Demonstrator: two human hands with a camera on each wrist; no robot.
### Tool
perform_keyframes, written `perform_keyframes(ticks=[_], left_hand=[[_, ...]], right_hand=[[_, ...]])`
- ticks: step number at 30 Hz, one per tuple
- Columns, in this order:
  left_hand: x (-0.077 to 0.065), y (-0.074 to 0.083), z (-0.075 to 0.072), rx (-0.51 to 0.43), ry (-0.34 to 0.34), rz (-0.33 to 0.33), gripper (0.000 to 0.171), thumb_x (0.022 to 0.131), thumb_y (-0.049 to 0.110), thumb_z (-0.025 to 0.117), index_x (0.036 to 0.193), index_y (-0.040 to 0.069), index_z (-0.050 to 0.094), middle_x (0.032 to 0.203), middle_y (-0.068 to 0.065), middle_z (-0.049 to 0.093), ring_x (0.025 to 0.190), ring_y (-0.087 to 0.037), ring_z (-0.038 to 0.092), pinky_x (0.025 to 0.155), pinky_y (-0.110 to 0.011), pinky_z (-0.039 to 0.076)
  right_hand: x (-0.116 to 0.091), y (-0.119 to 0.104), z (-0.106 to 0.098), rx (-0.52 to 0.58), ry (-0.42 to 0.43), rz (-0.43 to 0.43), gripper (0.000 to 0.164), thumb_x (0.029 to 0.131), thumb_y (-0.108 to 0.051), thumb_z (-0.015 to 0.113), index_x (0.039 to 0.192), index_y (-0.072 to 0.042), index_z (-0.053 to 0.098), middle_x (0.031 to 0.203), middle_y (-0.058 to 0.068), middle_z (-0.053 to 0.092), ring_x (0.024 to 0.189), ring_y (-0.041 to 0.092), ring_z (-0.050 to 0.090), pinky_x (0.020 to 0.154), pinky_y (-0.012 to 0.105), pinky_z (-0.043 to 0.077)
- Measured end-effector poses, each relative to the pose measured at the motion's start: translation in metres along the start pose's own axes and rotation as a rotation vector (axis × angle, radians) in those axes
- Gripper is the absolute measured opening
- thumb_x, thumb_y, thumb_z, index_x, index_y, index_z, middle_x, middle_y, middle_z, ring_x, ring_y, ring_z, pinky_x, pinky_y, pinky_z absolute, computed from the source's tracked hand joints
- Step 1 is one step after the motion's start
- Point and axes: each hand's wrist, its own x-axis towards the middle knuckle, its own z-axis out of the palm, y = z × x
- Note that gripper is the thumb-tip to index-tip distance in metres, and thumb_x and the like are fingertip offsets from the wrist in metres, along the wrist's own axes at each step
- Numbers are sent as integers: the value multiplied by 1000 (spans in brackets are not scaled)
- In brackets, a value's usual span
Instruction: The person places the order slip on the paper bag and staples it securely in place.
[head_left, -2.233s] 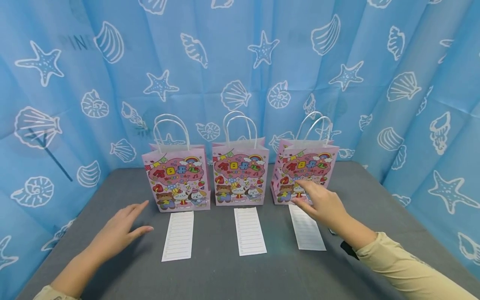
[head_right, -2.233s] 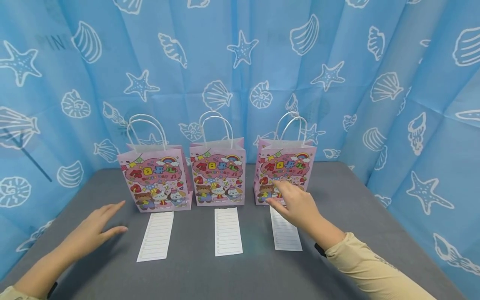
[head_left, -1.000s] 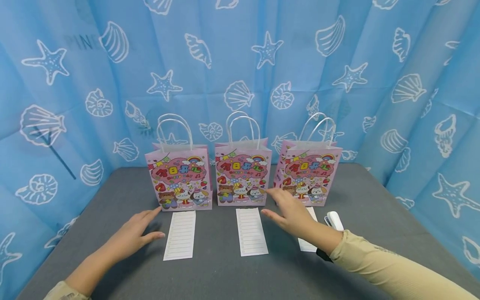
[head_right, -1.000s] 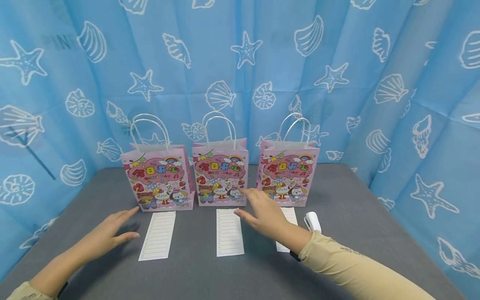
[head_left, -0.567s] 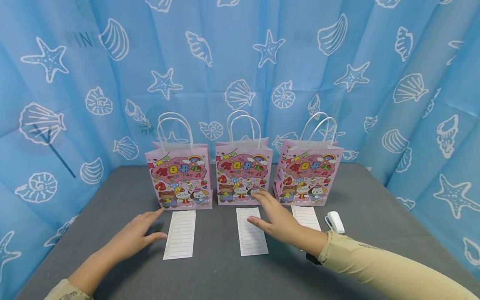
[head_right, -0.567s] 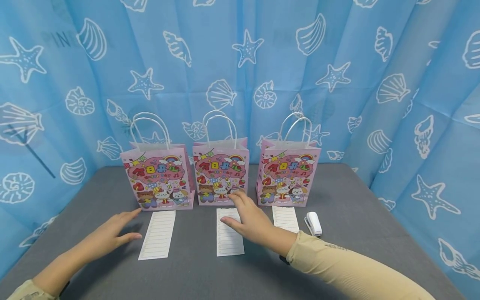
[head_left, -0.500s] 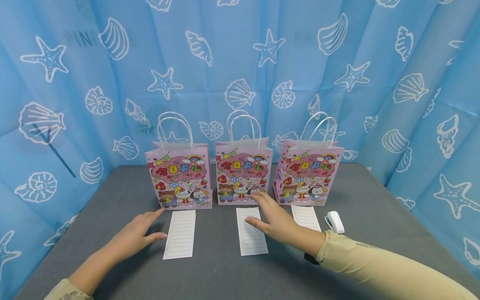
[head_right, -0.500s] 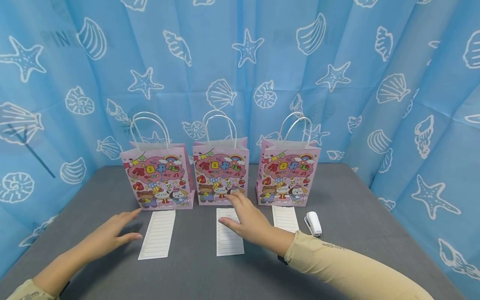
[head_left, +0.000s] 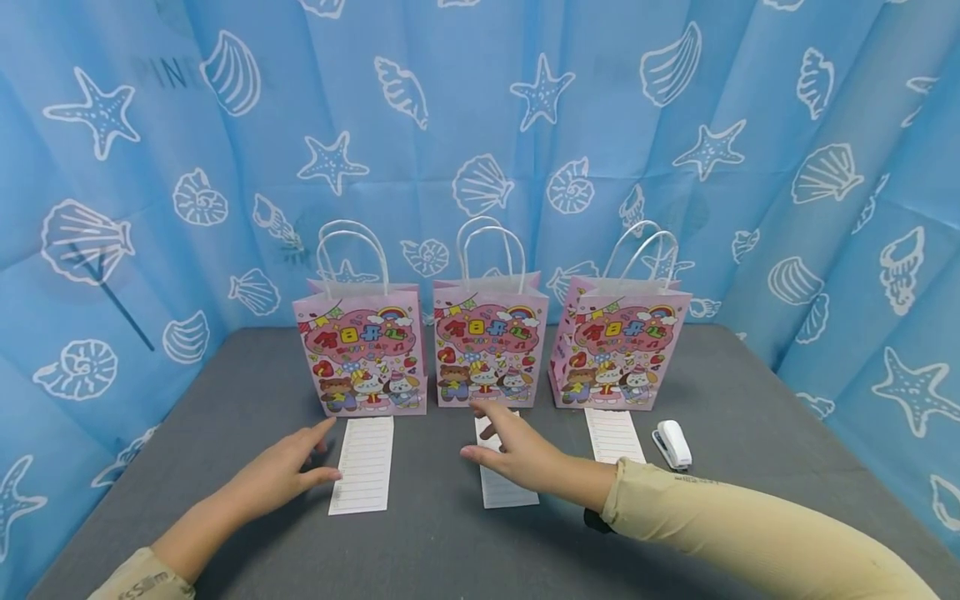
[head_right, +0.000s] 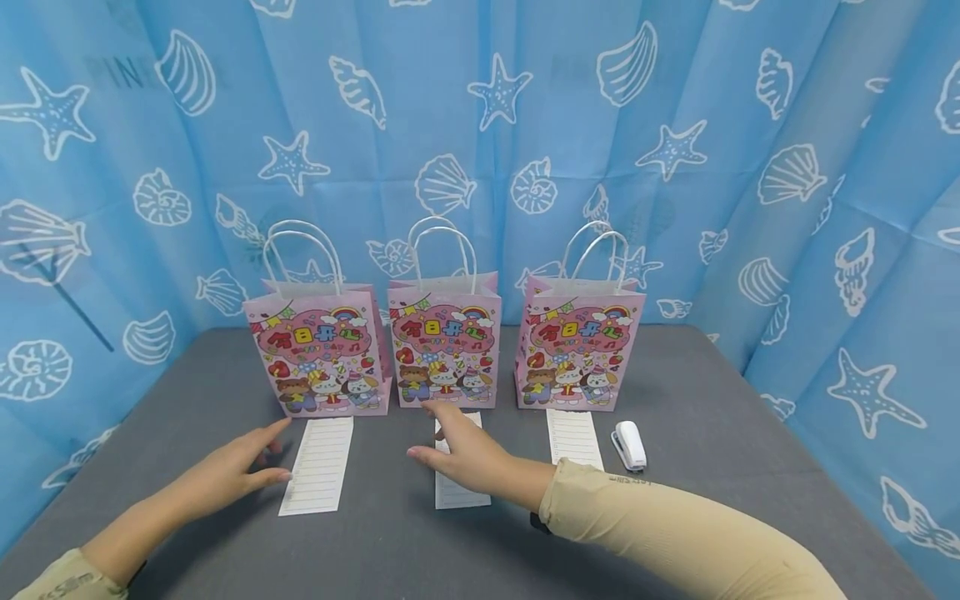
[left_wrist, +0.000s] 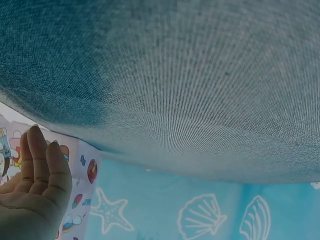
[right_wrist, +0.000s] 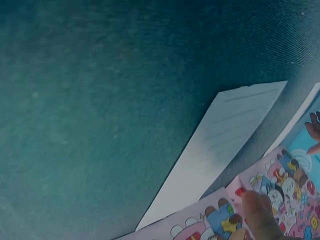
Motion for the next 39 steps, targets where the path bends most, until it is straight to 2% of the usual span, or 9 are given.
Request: perform_keyframes(ticks=[11, 19, 22, 28, 29, 31, 34, 36, 39], left_hand=[[5, -6, 1, -83, -47, -50, 89, 86, 39, 72, 147, -8, 28, 108, -11, 60, 91, -22, 57, 78, -46, 47], [11, -23, 2, -283, -132, -4, 88, 91, 29, 70, 149, -10, 16, 101, -10, 49, 77, -18, 48, 64, -32, 41], [14, -24, 3, -259, -148, 13, 91, 90, 31, 71, 149, -10, 15, 98, -9, 47, 78, -19, 45, 65, -32, 39], [21, -20, 1, -137, -187, -27, 98, 84, 38, 76, 150, -6, 19, 95, -8, 47, 80, -21, 44, 68, -38, 38], [21, -19, 0, -128, -194, -33, 98, 83, 38, 76, 150, -6, 19, 94, -8, 47, 80, -21, 44, 68, -38, 38], [22, -18, 0, -125, -207, -47, 99, 83, 39, 76, 150, -6, 19, 93, -8, 47, 80, -21, 45, 68, -38, 38], [24, -17, -1, -126, -225, -69, 100, 83, 40, 77, 150, -6, 19, 93, -8, 46, 80, -21, 45, 68, -38, 37], [25, -16, -2, -121, -237, -85, 101, 82, 41, 77, 151, -5, 19, 93, -8, 46, 80, -22, 45, 68, -38, 37], [27, -15, -3, -112, -250, -103, 101, 82, 42, 77, 151, -5, 19, 92, -8, 45, 81, -22, 45, 69, -39, 36]], right_hand=[[15, -10, 17, 11, -85, 33, 64, 96, -23, 64, 146, 1, 32, 130, 22, 52, 112, 33, 58, 85, 45, 50], [30, -16, 31, 22, -120, 39, 73, 94, -24, 67, 150, -1, 27, 126, 19, 55, 107, 29, 60, 84, 39, 50], [36, -17, 37, 41, -135, 65, 79, 92, -25, 69, 152, -3, 22, 125, 19, 57, 105, 27, 62, 82, 37, 51], [55, -16, 47, 18, -207, 100, 88, 89, -25, 73, 155, -5, 17, 97, 12, 62, 80, 16, 58, 68, 28, 47], [59, -17, 48, 13, -222, 117, 90, 89, -25, 73, 155, -6, 16, 100, 13, 63, 81, 16, 58, 68, 28, 46], [66, -17, 51, 3, -256, 155, 91, 89, -29, 73, 156, -9, 15, 119, 16, 61, 95, 20, 61, 77, 31, 48], [77, -18, 54, -49, -308, 210, 93, 88, -35, 73, 157, -14, 13, 151, 14, 38, 128, 27, 49, 100, 39, 42], [84, -18, 57, -113, -334, 235, 94, 88, -41, 72, 157, -16, 14, 158, 9, 26, 138, 27, 36, 109, 42, 33], [91, -21, 61, -216, -353, 271, 95, 85, -48, 72, 157, -20, 16, 157, 7, 29, 140, 26, 33, 110, 44, 31]])
